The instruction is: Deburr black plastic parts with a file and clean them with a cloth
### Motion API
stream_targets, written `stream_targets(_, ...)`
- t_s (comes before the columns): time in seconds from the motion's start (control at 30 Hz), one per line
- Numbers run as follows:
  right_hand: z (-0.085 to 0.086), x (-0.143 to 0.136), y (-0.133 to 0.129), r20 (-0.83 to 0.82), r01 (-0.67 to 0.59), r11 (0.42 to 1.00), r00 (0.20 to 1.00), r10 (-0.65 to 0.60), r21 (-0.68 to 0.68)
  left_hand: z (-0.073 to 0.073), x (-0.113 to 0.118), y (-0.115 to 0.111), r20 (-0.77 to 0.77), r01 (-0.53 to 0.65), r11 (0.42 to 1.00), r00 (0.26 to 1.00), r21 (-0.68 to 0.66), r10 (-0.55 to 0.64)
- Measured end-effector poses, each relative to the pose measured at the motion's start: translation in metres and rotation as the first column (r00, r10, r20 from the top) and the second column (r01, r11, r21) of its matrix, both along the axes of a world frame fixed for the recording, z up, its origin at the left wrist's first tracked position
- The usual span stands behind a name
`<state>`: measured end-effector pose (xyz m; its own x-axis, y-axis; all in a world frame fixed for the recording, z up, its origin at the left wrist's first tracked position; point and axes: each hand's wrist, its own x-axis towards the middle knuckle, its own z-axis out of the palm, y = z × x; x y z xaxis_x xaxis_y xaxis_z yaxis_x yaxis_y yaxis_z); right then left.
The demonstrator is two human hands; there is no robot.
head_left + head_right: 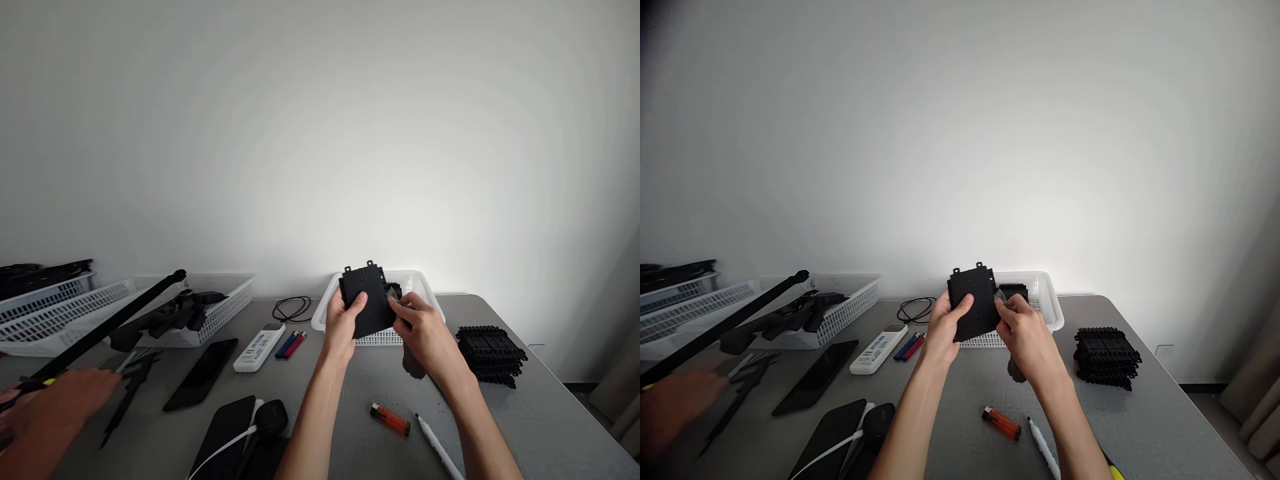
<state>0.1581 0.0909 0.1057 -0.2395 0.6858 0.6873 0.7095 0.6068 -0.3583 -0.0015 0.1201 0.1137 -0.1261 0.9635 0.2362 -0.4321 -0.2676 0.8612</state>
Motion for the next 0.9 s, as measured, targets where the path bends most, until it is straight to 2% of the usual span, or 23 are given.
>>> stream_targets(0.13, 0.005, 0.001, -0.005, 0.067, -0.050, 0.998, 0.996, 0.052, -0.030, 0.002, -0.006, 0.000, -0.007, -0.046, 0.999, 0.999, -0.006, 0.046)
stream_targets(0.23, 0.007, 0.003, -0.004, 0.029, -0.075, 0.997, 0.997, 0.075, -0.021, 0.003, -0.007, -0.002, -0.051, 0.012, 1.000, 0.999, 0.014, -0.011)
stream_targets(0.33, 0.009, 0.011, -0.003, -0.084, -0.091, 0.996, 0.992, 0.090, -0.009, 0.004, -0.007, -0.004, -0.101, 0.071, 0.996, 0.993, 0.051, -0.066)
stream_targets(0.43, 0.011, 0.017, -0.005, -0.223, -0.095, 0.993, 0.972, 0.079, -0.063, 0.004, -0.009, -0.004, -0.137, -0.019, 0.994, 0.990, 0.105, 0.033)
stream_targets(0.5, 0.012, 0.016, -0.008, -0.219, -0.167, 0.973, 0.967, 0.129, -0.163, 0.003, -0.010, -0.001, -0.163, -0.072, 0.988, 0.982, 0.138, 0.094)
stream_targets(0.57, 0.011, 0.010, -0.010, -0.153, -0.314, 0.904, 0.948, 0.280, -0.291, 0.000, -0.011, 0.002, -0.189, -0.083, 0.980, 0.975, 0.180, 0.117)
stream_targets(0.63, 0.008, 0.001, -0.010, -0.103, -0.470, 0.776, 0.875, 0.474, -0.420, -0.003, -0.012, 0.005, -0.236, -0.081, 0.971, 0.962, 0.223, 0.134)
stream_targets(0.7, 0.002, -0.005, -0.008, -0.113, -0.564, 0.646, 0.791, 0.601, -0.515, -0.004, -0.013, 0.007, -0.291, -0.066, 0.967, 0.946, 0.248, 0.139)
stream_targets(0.8, -0.008, -0.004, 0.001, -0.211, -0.612, 0.548, 0.754, 0.622, -0.570, -0.003, -0.016, 0.005, -0.355, -0.055, 0.948, 0.919, 0.314, 0.171)
stream_targets(0.9, -0.014, 0.008, 0.015, -0.451, -0.670, 0.461, 0.737, 0.503, -0.582, 0.000, -0.017, 0.000, -0.446, -0.065, 0.900, 0.852, 0.430, 0.275)
